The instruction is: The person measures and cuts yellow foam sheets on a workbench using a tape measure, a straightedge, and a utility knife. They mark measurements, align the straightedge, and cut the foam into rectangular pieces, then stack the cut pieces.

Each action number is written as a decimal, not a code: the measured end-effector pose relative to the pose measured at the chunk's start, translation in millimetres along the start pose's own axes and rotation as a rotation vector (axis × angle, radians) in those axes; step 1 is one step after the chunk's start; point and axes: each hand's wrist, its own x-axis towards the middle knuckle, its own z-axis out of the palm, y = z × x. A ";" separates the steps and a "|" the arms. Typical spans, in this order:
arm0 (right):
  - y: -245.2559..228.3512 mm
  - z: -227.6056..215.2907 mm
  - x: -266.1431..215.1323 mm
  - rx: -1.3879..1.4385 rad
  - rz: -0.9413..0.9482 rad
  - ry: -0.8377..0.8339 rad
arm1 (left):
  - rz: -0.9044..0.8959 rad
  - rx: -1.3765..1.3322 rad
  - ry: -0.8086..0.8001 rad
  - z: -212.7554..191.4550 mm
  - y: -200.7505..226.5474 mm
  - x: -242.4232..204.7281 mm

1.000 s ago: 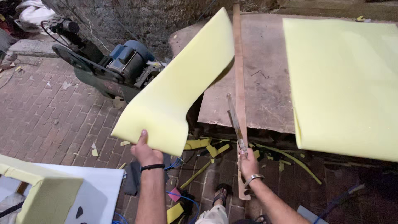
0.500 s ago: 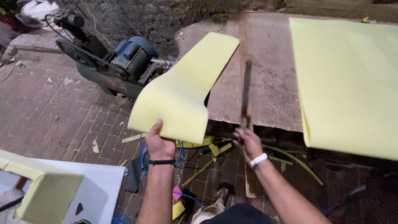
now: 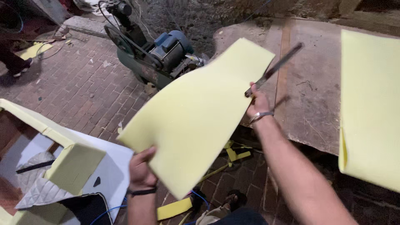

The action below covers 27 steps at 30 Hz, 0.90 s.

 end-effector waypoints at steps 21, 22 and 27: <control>-235.3 -93.0 -267.0 0.186 -0.893 -0.075 | -0.248 0.868 -0.564 176.0 -235.0 68.0; -240.1 -108.4 -293.1 0.208 -0.937 0.004 | -0.332 0.794 -0.706 205.1 -248.3 53.6; -238.9 -193.5 -414.1 0.314 -1.072 0.217 | -0.523 0.630 -1.280 320.3 -325.9 -50.8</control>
